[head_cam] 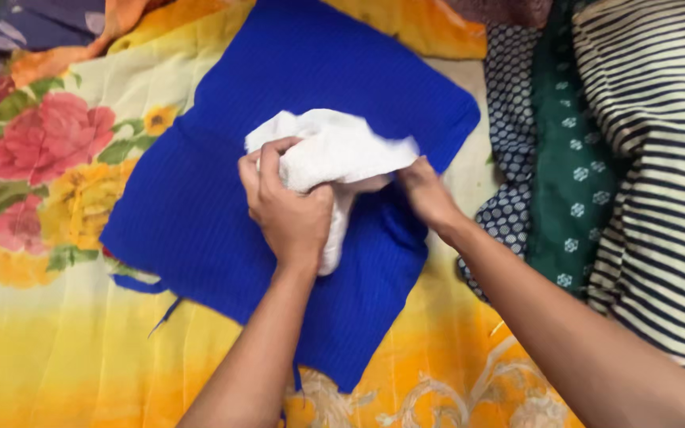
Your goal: The person uses a white cloth to wipe and smooth a blue garment, a striped pillow, and a green patterned pillow on a bed. The hands repeatedly rub the surfaces of each item to flatten them.
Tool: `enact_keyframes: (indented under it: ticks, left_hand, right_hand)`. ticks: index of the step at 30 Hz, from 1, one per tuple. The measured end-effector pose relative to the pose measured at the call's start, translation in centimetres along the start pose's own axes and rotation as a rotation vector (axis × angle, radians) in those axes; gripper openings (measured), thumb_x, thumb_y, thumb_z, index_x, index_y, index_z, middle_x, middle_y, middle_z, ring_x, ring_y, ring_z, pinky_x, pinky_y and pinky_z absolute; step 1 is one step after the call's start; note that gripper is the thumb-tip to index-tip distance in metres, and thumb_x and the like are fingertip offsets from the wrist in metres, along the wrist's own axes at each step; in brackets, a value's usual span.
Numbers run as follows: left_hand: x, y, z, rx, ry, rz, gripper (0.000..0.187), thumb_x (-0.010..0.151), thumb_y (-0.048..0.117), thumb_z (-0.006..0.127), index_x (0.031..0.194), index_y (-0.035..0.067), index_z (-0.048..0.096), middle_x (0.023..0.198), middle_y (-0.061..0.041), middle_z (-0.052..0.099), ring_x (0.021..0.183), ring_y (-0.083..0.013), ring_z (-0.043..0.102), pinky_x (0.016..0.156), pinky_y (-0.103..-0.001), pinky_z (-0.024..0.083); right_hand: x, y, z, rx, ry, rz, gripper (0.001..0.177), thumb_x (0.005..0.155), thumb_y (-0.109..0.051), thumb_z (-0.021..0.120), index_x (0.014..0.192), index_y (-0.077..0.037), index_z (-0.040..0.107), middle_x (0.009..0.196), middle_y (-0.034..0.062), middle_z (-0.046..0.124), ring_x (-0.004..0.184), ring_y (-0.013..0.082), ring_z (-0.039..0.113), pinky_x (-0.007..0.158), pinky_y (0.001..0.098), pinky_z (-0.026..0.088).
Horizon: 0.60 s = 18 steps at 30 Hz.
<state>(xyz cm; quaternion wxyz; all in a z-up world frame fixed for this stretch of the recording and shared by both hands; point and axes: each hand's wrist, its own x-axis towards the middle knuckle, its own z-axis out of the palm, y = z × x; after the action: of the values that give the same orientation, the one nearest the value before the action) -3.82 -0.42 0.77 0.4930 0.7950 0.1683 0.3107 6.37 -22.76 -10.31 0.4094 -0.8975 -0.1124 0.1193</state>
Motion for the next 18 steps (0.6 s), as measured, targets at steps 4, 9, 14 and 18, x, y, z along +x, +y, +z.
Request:
enact_keyframes:
  ticks: [4,9,14,18]
  left_hand:
    - [-0.2,4.7,2.6,-0.235,-0.162,0.174,0.059,0.066,0.013,0.081,0.122,0.009,0.062,0.118,-0.016,0.059,0.115,-0.0381,0.063,0.101,-0.045,0.053]
    - [-3.2,13.5,8.1,-0.477,-0.499,0.161,0.075,0.077,0.025,0.081,0.139,0.003,0.046,0.14,-0.022,0.053,0.133,-0.0416,0.054,0.115,-0.045,0.044]
    - [-4.9,21.2,11.5,-0.253,-0.777,0.204,0.092,0.077,0.052,0.082,0.146,0.003,0.043,0.154,-0.025,0.039,0.138,-0.0468,0.042,0.11,-0.052,0.035]
    - [-6.6,23.5,17.2,-0.219,-0.887,0.086,0.133,0.061,0.067,0.082,0.157,-0.003,0.023,0.16,-0.026,0.028,0.145,-0.0451,0.03,0.115,-0.051,0.027]
  right_hand:
    - [-4.2,-5.5,-6.1,1.083,0.044,0.096,0.07,0.095,-0.059,0.051,0.146,-0.011,0.051,0.143,0.0101,0.061,0.132,0.0281,0.056,0.115,0.0493,0.04]
    - [-8.7,-7.9,-16.0,1.578,0.049,0.063,0.07,0.096,-0.054,0.06,0.145,-0.004,0.056,0.14,0.0168,0.064,0.125,0.0303,0.062,0.109,0.048,0.048]
    - [-11.5,-4.6,-28.2,1.231,0.243,0.162,0.048,0.098,-0.041,0.062,0.132,-0.007,0.063,0.128,0.0096,0.069,0.116,0.0233,0.067,0.103,0.0448,0.054]
    - [-14.7,-1.7,-39.2,0.892,0.681,-0.135,0.023,0.115,-0.025,0.059,0.125,-0.004,0.064,0.119,0.0067,0.07,0.105,0.0176,0.068,0.093,0.0352,0.056]
